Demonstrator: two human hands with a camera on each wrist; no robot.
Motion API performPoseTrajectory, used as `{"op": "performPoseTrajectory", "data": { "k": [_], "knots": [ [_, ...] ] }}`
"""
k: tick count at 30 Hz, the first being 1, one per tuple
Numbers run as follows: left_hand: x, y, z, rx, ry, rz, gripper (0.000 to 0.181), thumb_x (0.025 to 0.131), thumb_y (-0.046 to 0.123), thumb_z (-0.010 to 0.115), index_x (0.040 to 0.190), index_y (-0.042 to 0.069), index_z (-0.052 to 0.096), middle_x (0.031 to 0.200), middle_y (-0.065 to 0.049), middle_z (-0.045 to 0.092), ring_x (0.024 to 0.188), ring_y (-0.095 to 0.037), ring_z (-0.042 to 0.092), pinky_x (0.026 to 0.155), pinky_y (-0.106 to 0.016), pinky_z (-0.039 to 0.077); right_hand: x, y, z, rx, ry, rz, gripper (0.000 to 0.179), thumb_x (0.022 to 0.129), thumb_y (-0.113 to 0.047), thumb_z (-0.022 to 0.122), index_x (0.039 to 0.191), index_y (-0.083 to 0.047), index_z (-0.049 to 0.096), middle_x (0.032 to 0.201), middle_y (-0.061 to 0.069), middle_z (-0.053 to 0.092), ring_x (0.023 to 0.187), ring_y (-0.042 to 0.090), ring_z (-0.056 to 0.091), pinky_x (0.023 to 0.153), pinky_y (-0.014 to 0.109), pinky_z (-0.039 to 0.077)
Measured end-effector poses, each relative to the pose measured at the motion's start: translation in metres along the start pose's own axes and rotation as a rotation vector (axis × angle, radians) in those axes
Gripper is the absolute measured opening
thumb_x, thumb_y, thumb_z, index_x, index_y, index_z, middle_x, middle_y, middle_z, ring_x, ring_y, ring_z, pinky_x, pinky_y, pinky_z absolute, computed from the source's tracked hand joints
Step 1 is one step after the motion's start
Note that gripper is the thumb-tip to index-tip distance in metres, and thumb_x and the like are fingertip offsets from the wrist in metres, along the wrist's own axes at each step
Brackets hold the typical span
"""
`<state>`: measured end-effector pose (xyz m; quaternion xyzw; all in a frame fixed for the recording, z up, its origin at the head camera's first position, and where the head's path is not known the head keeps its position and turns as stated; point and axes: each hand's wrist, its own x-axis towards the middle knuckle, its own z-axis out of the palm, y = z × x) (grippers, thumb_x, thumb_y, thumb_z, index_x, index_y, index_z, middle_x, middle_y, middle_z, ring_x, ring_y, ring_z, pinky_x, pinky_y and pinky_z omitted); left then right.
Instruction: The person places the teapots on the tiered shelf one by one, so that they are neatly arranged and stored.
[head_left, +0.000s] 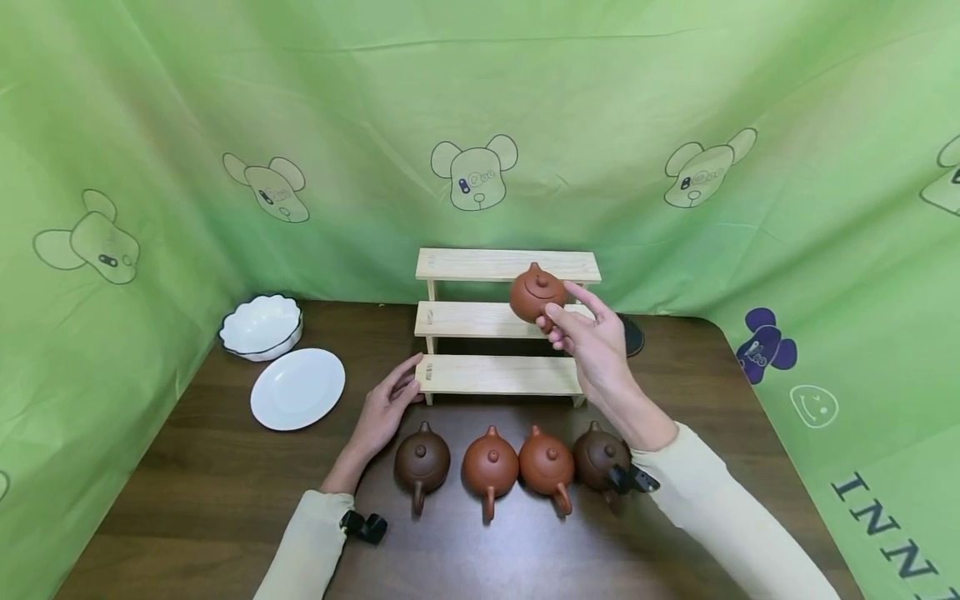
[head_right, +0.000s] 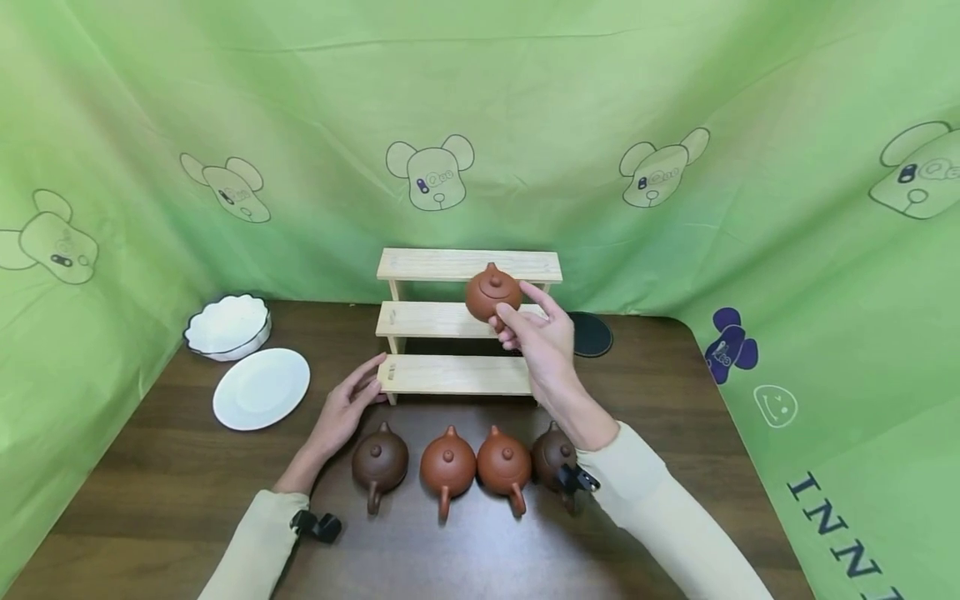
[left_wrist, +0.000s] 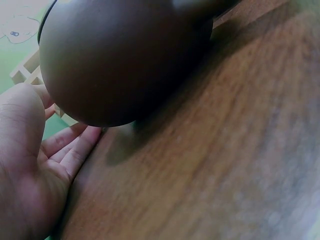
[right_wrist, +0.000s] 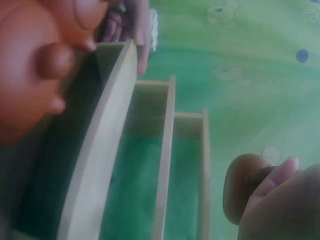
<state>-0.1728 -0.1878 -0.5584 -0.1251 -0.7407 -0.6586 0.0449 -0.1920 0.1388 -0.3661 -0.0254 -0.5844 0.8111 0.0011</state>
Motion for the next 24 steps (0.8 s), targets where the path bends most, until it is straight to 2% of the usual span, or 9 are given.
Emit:
{"op": "performPoseTrajectory", "data": {
  "k": [1, 3, 5, 6, 7, 13, 18, 19, 24],
  "knots": [
    [-0.001, 0.006, 0.001, 0.010, 0.004, -0.030, 0.049, 0.116, 0.017, 0.062, 0.165, 0.012, 0.056, 0.152, -0.023, 0.065, 0.125, -0.022, 0.073, 0.104, -0.033, 0.065, 0.003, 0.001, 0.005, 0.004, -0.003, -0.006, 0.063, 0.107, 0.001, 0.071, 0.164, -0.002, 0.045, 0.075, -0.001, 0.078, 0.059, 0.005, 0.063, 0.055, 0.013, 0.053],
    [-0.002, 0.009, 0.002, 0.013, 0.009, -0.034, 0.049, 0.116, 0.016, 0.061, 0.165, 0.011, 0.055, 0.153, -0.023, 0.064, 0.124, -0.016, 0.072, 0.102, -0.028, 0.065, 0.008, 0.003, 0.014, 0.007, -0.006, -0.021, 0.063, 0.106, 0.001, 0.072, 0.164, -0.001, 0.046, 0.074, 0.000, 0.078, 0.059, 0.005, 0.064, 0.056, 0.013, 0.054],
    [-0.004, 0.020, 0.004, 0.037, 0.012, -0.053, 0.049, 0.116, 0.011, 0.059, 0.165, 0.007, 0.054, 0.155, -0.028, 0.061, 0.125, -0.017, 0.072, 0.103, -0.029, 0.065, 0.012, 0.004, 0.022, 0.008, -0.008, -0.029, 0.064, 0.106, 0.001, 0.073, 0.164, -0.001, 0.046, 0.074, 0.000, 0.078, 0.059, 0.006, 0.064, 0.056, 0.014, 0.054],
    [-0.004, 0.020, 0.004, 0.034, 0.015, -0.043, 0.049, 0.116, 0.013, 0.060, 0.164, 0.008, 0.055, 0.154, -0.028, 0.061, 0.123, -0.014, 0.072, 0.102, -0.027, 0.065, 0.013, 0.004, 0.027, 0.013, -0.008, -0.033, 0.064, 0.106, 0.001, 0.073, 0.163, -0.001, 0.046, 0.073, 0.000, 0.077, 0.059, 0.006, 0.064, 0.057, 0.014, 0.055],
    [-0.004, 0.014, 0.003, 0.019, 0.012, -0.003, 0.048, 0.116, 0.015, 0.061, 0.164, 0.009, 0.056, 0.153, -0.028, 0.062, 0.121, -0.011, 0.072, 0.100, -0.026, 0.065, 0.015, 0.005, 0.030, 0.016, -0.007, -0.034, 0.064, 0.105, 0.000, 0.073, 0.163, 0.000, 0.046, 0.073, 0.000, 0.077, 0.059, 0.006, 0.065, 0.057, 0.014, 0.056],
    [-0.001, 0.003, 0.001, 0.000, 0.009, 0.103, 0.048, 0.115, 0.025, 0.065, 0.162, 0.013, 0.060, 0.147, -0.027, 0.067, 0.116, -0.016, 0.076, 0.096, -0.025, 0.067, 0.027, 0.009, 0.052, 0.048, 0.014, -0.039, 0.064, 0.104, 0.000, 0.076, 0.161, 0.000, 0.047, 0.073, 0.001, 0.077, 0.058, 0.007, 0.066, 0.056, 0.015, 0.058],
    [-0.002, 0.007, 0.001, 0.032, 0.010, 0.066, 0.048, 0.115, 0.025, 0.064, 0.162, 0.012, 0.059, 0.147, -0.030, 0.066, 0.114, -0.018, 0.077, 0.097, -0.026, 0.067, 0.036, 0.016, 0.066, 0.066, 0.064, -0.058, 0.062, 0.103, 0.002, 0.077, 0.158, 0.001, 0.050, 0.072, 0.002, 0.077, 0.057, 0.007, 0.066, 0.056, 0.016, 0.060],
    [-0.003, 0.012, 0.003, 0.046, 0.013, 0.048, 0.049, 0.115, 0.026, 0.064, 0.162, 0.012, 0.059, 0.147, -0.031, 0.066, 0.114, -0.018, 0.077, 0.098, -0.026, 0.066, 0.038, 0.018, 0.068, 0.069, 0.075, -0.063, 0.061, 0.102, 0.002, 0.077, 0.158, 0.002, 0.051, 0.072, 0.002, 0.076, 0.056, 0.007, 0.066, 0.056, 0.016, 0.060],
    [-0.001, -0.003, -0.001, 0.026, 0.004, 0.071, 0.048, 0.116, 0.023, 0.064, 0.162, 0.013, 0.059, 0.150, -0.024, 0.066, 0.119, -0.014, 0.075, 0.097, -0.026, 0.067, 0.045, 0.025, 0.080, 0.083, 0.104, -0.093, 0.059, 0.101, 0.004, 0.078, 0.155, 0.002, 0.053, 0.072, 0.003, 0.076, 0.055, 0.007, 0.067, 0.055, 0.016, 0.060]
  ]
}}
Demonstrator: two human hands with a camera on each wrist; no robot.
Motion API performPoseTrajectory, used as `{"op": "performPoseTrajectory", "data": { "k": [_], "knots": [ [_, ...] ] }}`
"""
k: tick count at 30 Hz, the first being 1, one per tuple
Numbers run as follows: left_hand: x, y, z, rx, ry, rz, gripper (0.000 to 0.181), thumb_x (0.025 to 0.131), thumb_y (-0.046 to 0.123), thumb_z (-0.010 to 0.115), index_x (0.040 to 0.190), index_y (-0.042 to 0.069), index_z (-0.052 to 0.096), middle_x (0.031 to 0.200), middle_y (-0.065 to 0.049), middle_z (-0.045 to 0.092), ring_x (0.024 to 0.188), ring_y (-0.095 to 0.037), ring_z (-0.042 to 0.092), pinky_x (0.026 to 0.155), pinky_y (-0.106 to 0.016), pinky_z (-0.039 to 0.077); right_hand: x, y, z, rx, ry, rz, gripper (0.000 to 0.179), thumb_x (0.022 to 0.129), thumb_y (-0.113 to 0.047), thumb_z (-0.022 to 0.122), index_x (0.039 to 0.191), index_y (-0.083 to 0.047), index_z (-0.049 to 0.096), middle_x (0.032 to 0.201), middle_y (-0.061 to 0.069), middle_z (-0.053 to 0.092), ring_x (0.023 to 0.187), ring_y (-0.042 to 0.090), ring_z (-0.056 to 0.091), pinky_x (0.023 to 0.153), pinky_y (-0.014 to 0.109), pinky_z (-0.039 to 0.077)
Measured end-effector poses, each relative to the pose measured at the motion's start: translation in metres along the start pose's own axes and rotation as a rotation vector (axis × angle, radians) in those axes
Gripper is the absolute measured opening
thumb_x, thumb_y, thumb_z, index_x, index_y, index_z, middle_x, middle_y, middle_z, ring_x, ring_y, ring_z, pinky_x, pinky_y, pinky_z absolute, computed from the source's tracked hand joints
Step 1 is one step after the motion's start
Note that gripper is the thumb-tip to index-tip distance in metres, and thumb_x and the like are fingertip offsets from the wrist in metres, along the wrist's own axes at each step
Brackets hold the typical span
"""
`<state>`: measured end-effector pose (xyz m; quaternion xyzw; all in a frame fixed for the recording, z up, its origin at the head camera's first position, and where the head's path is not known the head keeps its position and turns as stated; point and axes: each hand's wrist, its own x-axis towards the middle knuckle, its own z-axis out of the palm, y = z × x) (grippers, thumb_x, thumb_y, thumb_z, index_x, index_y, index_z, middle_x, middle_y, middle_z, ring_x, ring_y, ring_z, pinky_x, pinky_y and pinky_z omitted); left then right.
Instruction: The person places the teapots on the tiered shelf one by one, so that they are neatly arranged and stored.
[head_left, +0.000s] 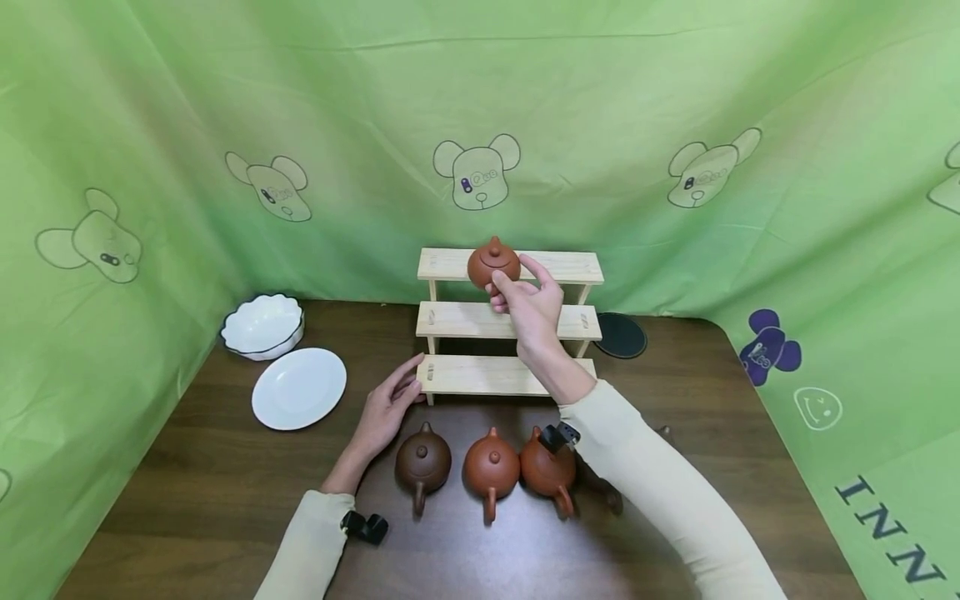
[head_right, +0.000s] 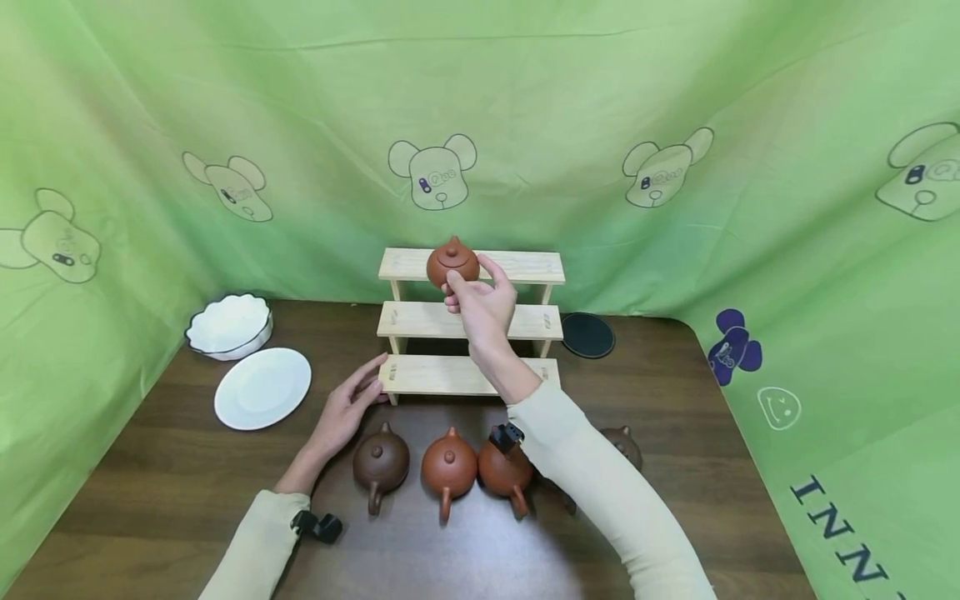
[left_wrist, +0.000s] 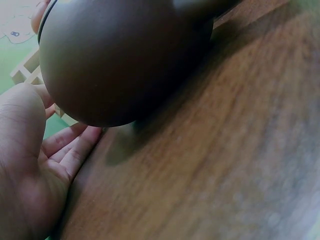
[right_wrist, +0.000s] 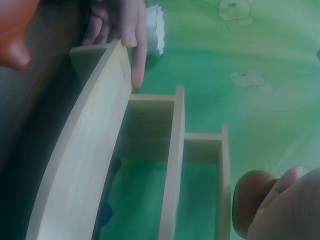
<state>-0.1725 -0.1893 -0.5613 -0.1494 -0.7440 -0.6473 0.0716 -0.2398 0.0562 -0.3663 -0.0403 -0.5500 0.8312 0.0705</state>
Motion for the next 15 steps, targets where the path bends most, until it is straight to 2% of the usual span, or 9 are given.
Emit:
{"op": "performPoseTrajectory", "data": {
  "k": [2, 4, 7, 11, 15],
  "knots": [
    [0.000, -0.003, -0.001, -0.010, 0.001, 0.018, 0.047, 0.116, 0.022, 0.064, 0.162, 0.013, 0.059, 0.151, -0.024, 0.066, 0.121, -0.013, 0.074, 0.097, -0.026, 0.067, 0.002, 0.002, 0.005, 0.009, 0.002, -0.012, 0.059, 0.101, 0.004, 0.078, 0.155, 0.002, 0.053, 0.073, 0.003, 0.076, 0.056, 0.008, 0.067, 0.056, 0.017, 0.060],
    [-0.001, 0.001, 0.000, -0.013, 0.000, 0.015, 0.048, 0.116, 0.024, 0.064, 0.162, 0.012, 0.059, 0.152, -0.026, 0.064, 0.123, -0.015, 0.073, 0.097, -0.026, 0.067, 0.005, 0.004, 0.009, 0.018, 0.008, -0.017, 0.059, 0.101, 0.003, 0.078, 0.155, 0.001, 0.053, 0.073, 0.004, 0.076, 0.056, 0.008, 0.067, 0.055, 0.017, 0.060],
    [-0.003, 0.012, 0.002, 0.004, 0.008, -0.020, 0.049, 0.116, 0.026, 0.064, 0.162, 0.010, 0.058, 0.153, -0.029, 0.062, 0.123, -0.015, 0.072, 0.098, -0.025, 0.066, 0.009, 0.007, 0.015, 0.029, 0.027, -0.010, 0.059, 0.101, 0.002, 0.078, 0.155, 0.001, 0.053, 0.074, 0.005, 0.076, 0.056, 0.008, 0.067, 0.055, 0.016, 0.059],
    [-0.002, 0.019, 0.004, 0.028, 0.016, -0.066, 0.048, 0.116, 0.021, 0.063, 0.162, 0.009, 0.058, 0.154, -0.028, 0.061, 0.124, -0.011, 0.071, 0.099, -0.023, 0.065, 0.013, 0.010, 0.021, 0.034, 0.058, 0.000, 0.063, 0.102, 0.001, 0.078, 0.158, 0.001, 0.051, 0.076, 0.006, 0.075, 0.057, 0.008, 0.066, 0.055, 0.016, 0.059],
    [-0.002, 0.021, 0.004, 0.026, 0.016, -0.055, 0.047, 0.116, 0.018, 0.062, 0.162, 0.007, 0.058, 0.154, -0.029, 0.061, 0.123, -0.015, 0.072, 0.100, -0.025, 0.065, 0.018, 0.012, 0.026, 0.034, 0.064, 0.000, 0.067, 0.102, 0.000, 0.079, 0.162, 0.002, 0.048, 0.078, 0.007, 0.076, 0.058, 0.008, 0.066, 0.056, 0.016, 0.059]
  ]
}}
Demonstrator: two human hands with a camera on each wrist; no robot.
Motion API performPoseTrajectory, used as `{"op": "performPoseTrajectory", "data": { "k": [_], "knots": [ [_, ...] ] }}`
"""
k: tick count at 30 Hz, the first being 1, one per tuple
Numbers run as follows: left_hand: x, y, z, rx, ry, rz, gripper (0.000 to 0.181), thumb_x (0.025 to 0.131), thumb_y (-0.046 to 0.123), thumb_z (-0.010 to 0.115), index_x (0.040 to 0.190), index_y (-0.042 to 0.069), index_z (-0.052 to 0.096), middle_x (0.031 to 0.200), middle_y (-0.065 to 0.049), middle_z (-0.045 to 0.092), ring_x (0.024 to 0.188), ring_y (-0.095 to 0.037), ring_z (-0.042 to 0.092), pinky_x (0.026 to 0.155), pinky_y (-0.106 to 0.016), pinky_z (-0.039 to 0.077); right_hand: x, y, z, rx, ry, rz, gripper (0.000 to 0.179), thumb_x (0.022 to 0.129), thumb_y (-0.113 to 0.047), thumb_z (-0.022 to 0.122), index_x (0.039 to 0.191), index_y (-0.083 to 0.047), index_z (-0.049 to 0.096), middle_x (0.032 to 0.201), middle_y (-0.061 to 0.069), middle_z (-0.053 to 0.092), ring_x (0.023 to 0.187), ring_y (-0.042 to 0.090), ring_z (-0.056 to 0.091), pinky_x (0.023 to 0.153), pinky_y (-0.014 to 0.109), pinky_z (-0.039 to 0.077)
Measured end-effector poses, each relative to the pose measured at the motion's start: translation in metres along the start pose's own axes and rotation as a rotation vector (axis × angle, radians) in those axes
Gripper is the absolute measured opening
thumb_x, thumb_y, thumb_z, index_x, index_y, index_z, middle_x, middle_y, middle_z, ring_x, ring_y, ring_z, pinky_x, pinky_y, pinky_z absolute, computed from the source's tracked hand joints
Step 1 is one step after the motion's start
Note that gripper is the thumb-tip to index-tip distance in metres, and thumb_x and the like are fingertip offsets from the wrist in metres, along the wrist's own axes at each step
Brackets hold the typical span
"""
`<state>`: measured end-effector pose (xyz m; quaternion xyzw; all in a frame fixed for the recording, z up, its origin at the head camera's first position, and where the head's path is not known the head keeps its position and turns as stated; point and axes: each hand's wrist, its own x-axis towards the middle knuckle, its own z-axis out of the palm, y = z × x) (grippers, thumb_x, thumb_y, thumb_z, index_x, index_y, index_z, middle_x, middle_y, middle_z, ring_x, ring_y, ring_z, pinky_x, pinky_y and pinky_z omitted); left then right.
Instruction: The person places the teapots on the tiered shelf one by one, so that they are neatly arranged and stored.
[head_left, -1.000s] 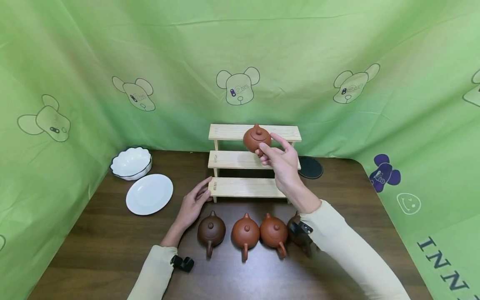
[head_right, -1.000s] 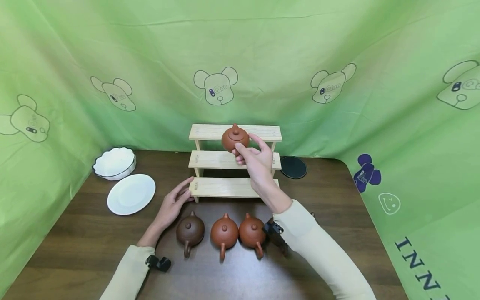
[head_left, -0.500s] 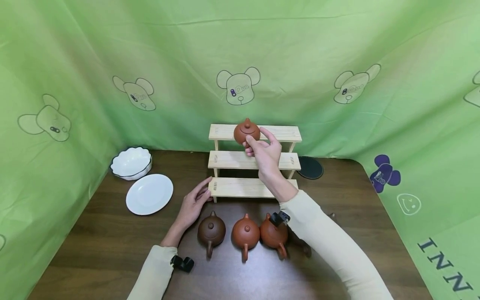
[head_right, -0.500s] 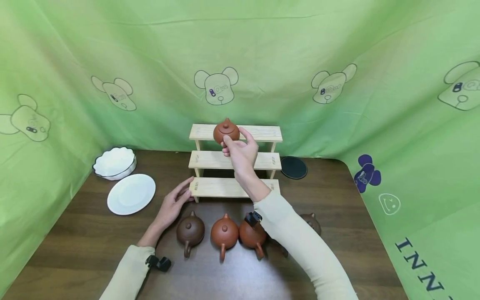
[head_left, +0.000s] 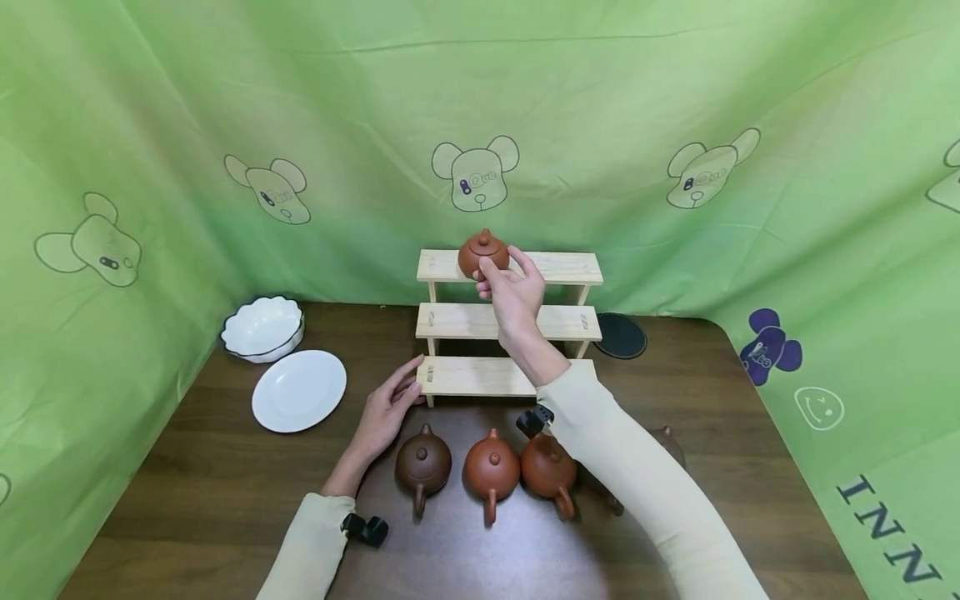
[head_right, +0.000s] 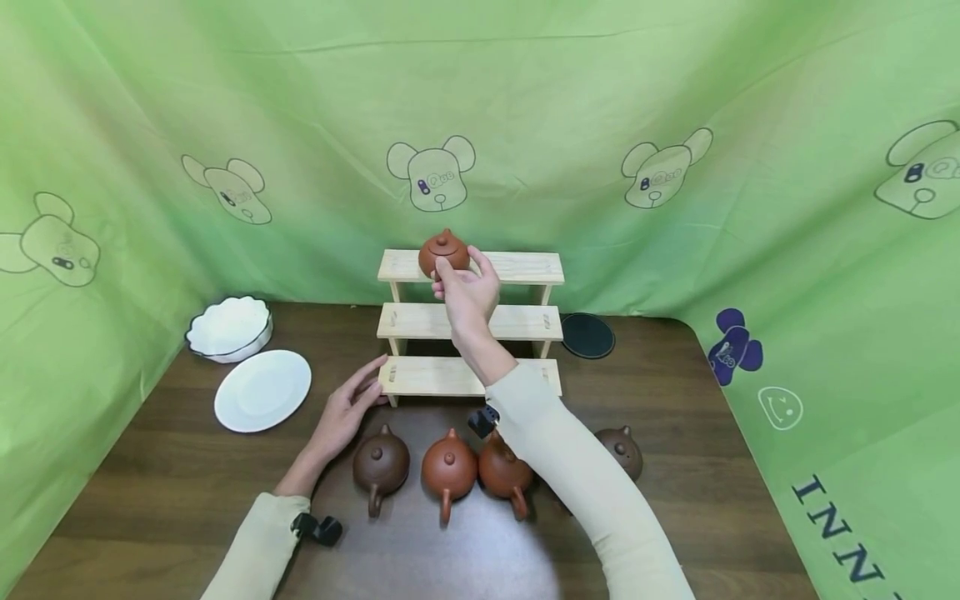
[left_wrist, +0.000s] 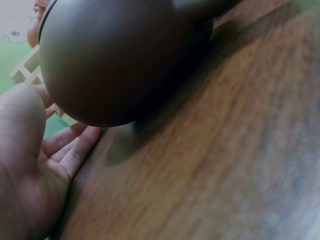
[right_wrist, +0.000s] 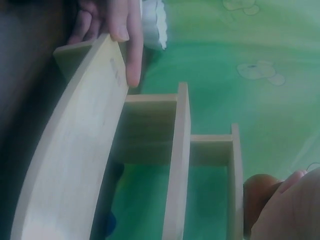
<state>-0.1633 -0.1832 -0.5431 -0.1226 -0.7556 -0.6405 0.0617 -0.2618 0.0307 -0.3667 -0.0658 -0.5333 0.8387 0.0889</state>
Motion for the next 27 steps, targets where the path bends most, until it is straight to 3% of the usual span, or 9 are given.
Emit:
{"op": "performPoseTrajectory", "data": {
  "k": [8, 13, 19, 23, 27],
  "knots": [
    [0.003, -0.018, -0.003, 0.001, -0.015, 0.059, 0.048, 0.116, 0.025, 0.064, 0.162, 0.015, 0.059, 0.155, -0.024, 0.063, 0.125, -0.014, 0.072, 0.098, -0.026, 0.066, 0.006, -0.001, 0.005, -0.011, 0.001, 0.025, 0.064, 0.102, -0.002, 0.080, 0.158, 0.000, 0.050, 0.075, 0.005, 0.075, 0.057, 0.007, 0.067, 0.056, 0.016, 0.060],
    [0.002, -0.013, -0.002, -0.032, -0.018, 0.087, 0.049, 0.115, 0.027, 0.064, 0.162, 0.013, 0.059, 0.155, -0.027, 0.062, 0.126, -0.020, 0.072, 0.098, -0.028, 0.067, 0.010, -0.001, 0.006, -0.021, -0.009, 0.033, 0.063, 0.102, -0.005, 0.081, 0.156, -0.001, 0.049, 0.076, 0.005, 0.075, 0.057, 0.007, 0.067, 0.056, 0.015, 0.060],
    [0.002, -0.016, -0.002, -0.024, -0.008, 0.082, 0.047, 0.116, 0.025, 0.064, 0.161, 0.014, 0.060, 0.152, -0.024, 0.064, 0.121, -0.015, 0.074, 0.097, -0.026, 0.067, 0.012, -0.002, 0.006, -0.018, -0.023, 0.047, 0.061, 0.103, -0.006, 0.081, 0.155, -0.003, 0.049, 0.077, 0.007, 0.076, 0.058, 0.007, 0.068, 0.057, 0.016, 0.061],
    [0.001, -0.003, -0.001, -0.001, -0.009, 0.015, 0.047, 0.116, 0.017, 0.062, 0.163, 0.010, 0.057, 0.157, -0.024, 0.061, 0.126, -0.026, 0.073, 0.100, -0.033, 0.067, 0.014, -0.002, 0.006, -0.022, -0.042, 0.048, 0.061, 0.104, -0.007, 0.080, 0.156, -0.003, 0.049, 0.077, 0.007, 0.075, 0.060, 0.008, 0.068, 0.058, 0.017, 0.062],
    [0.005, -0.018, -0.004, -0.003, -0.021, -0.049, 0.047, 0.116, 0.024, 0.065, 0.162, 0.021, 0.060, 0.158, -0.008, 0.064, 0.129, -0.022, 0.072, 0.103, -0.036, 0.066, 0.014, -0.002, 0.004, -0.022, -0.057, 0.051, 0.062, 0.104, -0.006, 0.080, 0.156, -0.002, 0.048, 0.077, 0.007, 0.075, 0.060, 0.009, 0.069, 0.058, 0.017, 0.063]
  ]
}}
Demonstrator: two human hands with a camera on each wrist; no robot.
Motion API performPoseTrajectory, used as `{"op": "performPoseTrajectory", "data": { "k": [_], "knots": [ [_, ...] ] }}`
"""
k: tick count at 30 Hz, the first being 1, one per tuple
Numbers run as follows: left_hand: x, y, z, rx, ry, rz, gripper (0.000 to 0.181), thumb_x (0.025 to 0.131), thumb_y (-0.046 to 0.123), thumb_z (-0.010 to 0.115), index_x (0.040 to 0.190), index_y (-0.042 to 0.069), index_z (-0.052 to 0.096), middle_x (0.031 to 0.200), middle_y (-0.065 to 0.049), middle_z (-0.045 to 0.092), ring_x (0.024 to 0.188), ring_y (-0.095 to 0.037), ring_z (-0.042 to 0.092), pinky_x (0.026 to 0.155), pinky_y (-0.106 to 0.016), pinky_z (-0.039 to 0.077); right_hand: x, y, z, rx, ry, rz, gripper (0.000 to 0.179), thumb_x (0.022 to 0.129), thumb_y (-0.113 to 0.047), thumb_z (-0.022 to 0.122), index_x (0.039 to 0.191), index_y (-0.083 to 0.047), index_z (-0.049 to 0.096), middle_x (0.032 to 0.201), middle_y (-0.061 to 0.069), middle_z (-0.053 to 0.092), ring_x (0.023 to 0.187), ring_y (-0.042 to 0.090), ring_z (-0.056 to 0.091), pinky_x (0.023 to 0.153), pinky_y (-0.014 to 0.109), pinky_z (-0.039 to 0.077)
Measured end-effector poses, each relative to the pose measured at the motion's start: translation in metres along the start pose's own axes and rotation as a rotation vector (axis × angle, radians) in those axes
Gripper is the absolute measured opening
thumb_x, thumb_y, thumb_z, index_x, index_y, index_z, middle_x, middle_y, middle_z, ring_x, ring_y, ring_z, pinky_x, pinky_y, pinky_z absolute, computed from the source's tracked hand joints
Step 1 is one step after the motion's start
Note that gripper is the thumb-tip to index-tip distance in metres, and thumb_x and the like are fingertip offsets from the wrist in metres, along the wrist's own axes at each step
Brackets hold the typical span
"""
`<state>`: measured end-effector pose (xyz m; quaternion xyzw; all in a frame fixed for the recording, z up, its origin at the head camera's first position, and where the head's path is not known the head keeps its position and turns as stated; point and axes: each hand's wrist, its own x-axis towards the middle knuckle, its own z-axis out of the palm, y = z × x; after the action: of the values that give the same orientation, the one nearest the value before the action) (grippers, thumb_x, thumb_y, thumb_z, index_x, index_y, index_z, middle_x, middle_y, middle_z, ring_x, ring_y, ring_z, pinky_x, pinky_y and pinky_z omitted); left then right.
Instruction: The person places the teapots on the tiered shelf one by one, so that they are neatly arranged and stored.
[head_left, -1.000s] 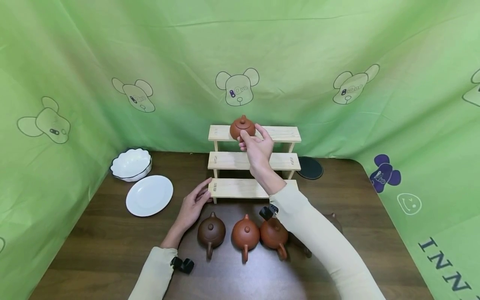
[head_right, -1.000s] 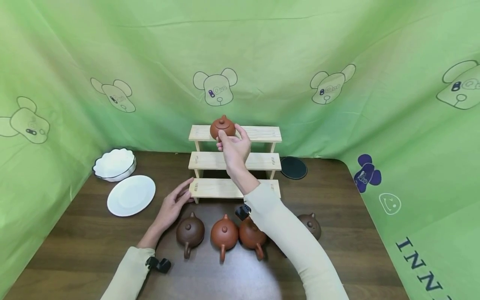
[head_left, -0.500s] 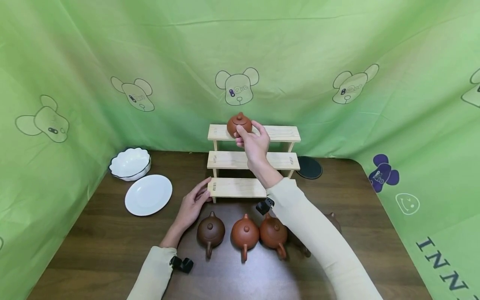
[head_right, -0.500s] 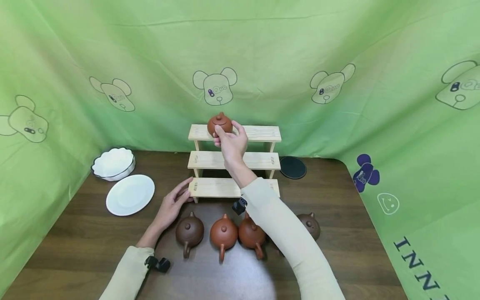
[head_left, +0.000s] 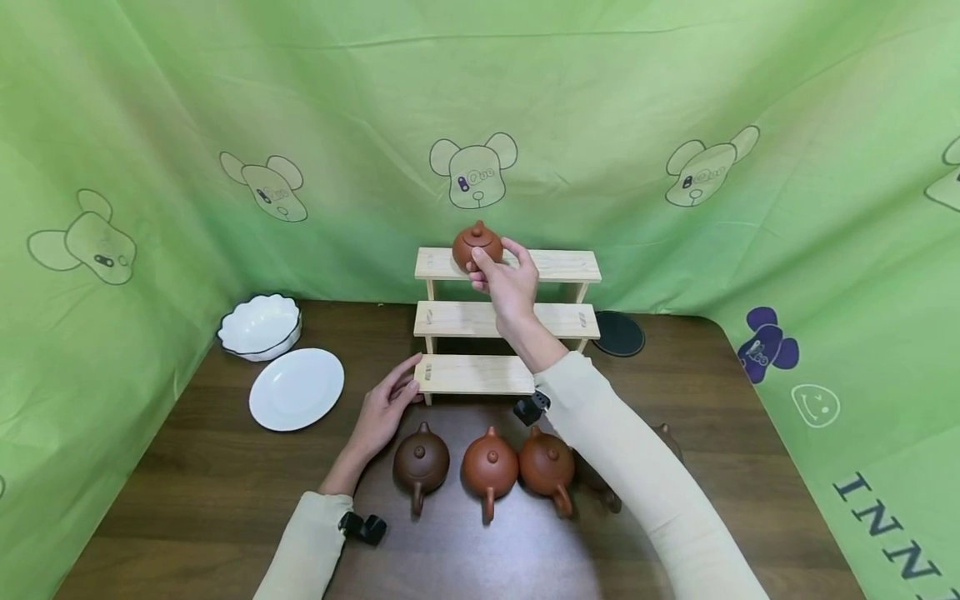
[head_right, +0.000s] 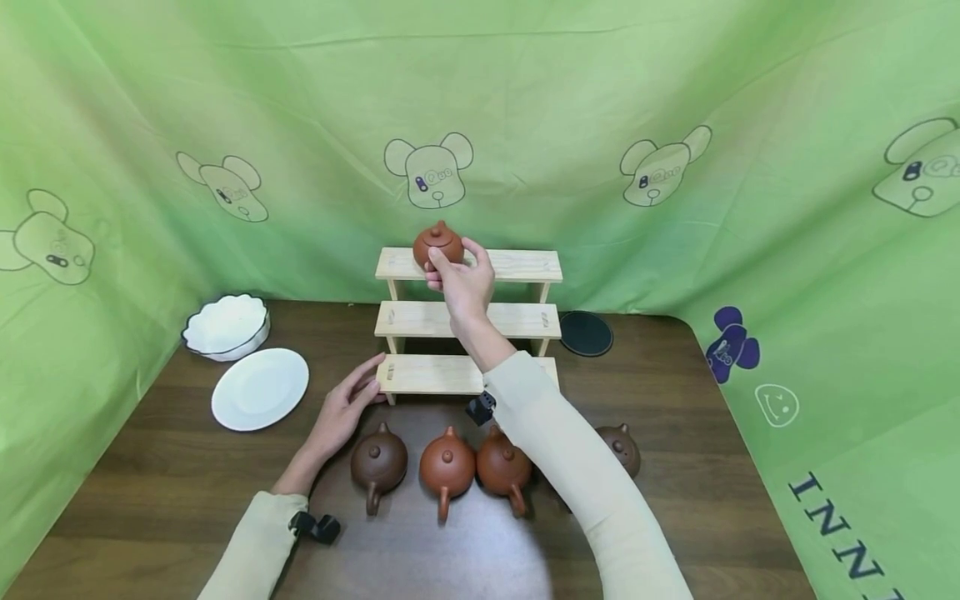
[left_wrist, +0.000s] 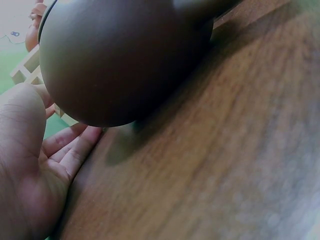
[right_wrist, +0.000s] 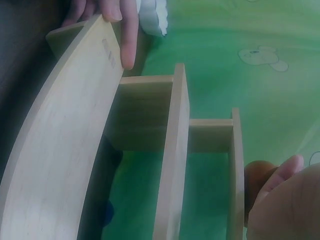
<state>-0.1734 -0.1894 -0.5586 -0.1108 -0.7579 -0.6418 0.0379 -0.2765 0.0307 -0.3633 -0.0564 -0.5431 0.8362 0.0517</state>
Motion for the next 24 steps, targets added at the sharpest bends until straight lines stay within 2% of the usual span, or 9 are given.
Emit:
{"op": "performPoseTrajectory", "data": {
  "k": [1, 3, 7, 8, 15, 20, 24],
  "knots": [
    [0.001, -0.008, -0.001, -0.009, -0.005, 0.016, 0.047, 0.115, 0.024, 0.065, 0.162, 0.022, 0.060, 0.158, -0.007, 0.064, 0.129, -0.020, 0.072, 0.102, -0.036, 0.067, 0.000, 0.000, 0.000, 0.001, -0.002, 0.002, 0.062, 0.104, -0.006, 0.080, 0.156, -0.002, 0.048, 0.077, 0.007, 0.075, 0.060, 0.009, 0.069, 0.058, 0.017, 0.063],
    [0.002, -0.012, -0.002, -0.020, -0.008, 0.050, 0.047, 0.115, 0.028, 0.066, 0.161, 0.024, 0.061, 0.157, -0.008, 0.065, 0.127, -0.016, 0.073, 0.100, -0.032, 0.067, 0.000, -0.002, -0.001, -0.001, -0.007, 0.009, 0.062, 0.104, -0.005, 0.079, 0.157, -0.001, 0.048, 0.077, 0.007, 0.075, 0.060, 0.008, 0.068, 0.059, 0.017, 0.063],
    [-0.002, 0.000, 0.002, -0.013, 0.004, 0.121, 0.047, 0.115, 0.023, 0.064, 0.161, 0.013, 0.060, 0.155, -0.024, 0.063, 0.124, -0.017, 0.073, 0.096, -0.028, 0.068, 0.000, -0.004, -0.002, -0.009, -0.010, 0.025, 0.062, 0.104, -0.003, 0.078, 0.158, -0.001, 0.048, 0.076, 0.007, 0.074, 0.059, 0.008, 0.068, 0.058, 0.017, 0.062],
    [-0.003, 0.005, 0.003, -0.012, 0.010, 0.118, 0.047, 0.115, 0.025, 0.064, 0.161, 0.014, 0.060, 0.154, -0.024, 0.064, 0.124, -0.016, 0.073, 0.096, -0.027, 0.067, 0.000, -0.004, -0.002, -0.010, -0.010, 0.027, 0.062, 0.104, -0.003, 0.078, 0.158, -0.001, 0.048, 0.076, 0.007, 0.074, 0.059, 0.008, 0.067, 0.058, 0.017, 0.062],
    [-0.001, -0.003, 0.001, -0.036, 0.010, 0.155, 0.047, 0.115, 0.022, 0.065, 0.161, 0.012, 0.060, 0.155, -0.022, 0.063, 0.125, -0.018, 0.073, 0.095, -0.028, 0.068, -0.001, -0.006, -0.002, -0.015, -0.016, 0.029, 0.062, 0.104, -0.003, 0.078, 0.159, -0.001, 0.048, 0.077, 0.007, 0.074, 0.059, 0.008, 0.067, 0.058, 0.017, 0.062],
    [0.002, -0.013, 0.000, -0.041, 0.017, 0.124, 0.046, 0.115, 0.024, 0.066, 0.160, 0.016, 0.062, 0.154, -0.016, 0.066, 0.125, -0.015, 0.073, 0.095, -0.029, 0.068, -0.002, -0.007, -0.002, -0.019, -0.023, 0.027, 0.062, 0.105, -0.004, 0.077, 0.159, 0.000, 0.047, 0.076, 0.007, 0.074, 0.059, 0.008, 0.068, 0.058, 0.016, 0.062],
    [0.001, -0.007, 0.001, -0.026, 0.015, 0.138, 0.047, 0.115, 0.023, 0.066, 0.161, 0.014, 0.061, 0.152, -0.023, 0.066, 0.125, -0.017, 0.073, 0.095, -0.029, 0.068, -0.002, -0.008, -0.003, -0.033, -0.022, 0.033, 0.061, 0.106, -0.005, 0.077, 0.159, -0.001, 0.048, 0.078, 0.007, 0.074, 0.060, 0.009, 0.068, 0.058, 0.016, 0.062]
  ]
}}
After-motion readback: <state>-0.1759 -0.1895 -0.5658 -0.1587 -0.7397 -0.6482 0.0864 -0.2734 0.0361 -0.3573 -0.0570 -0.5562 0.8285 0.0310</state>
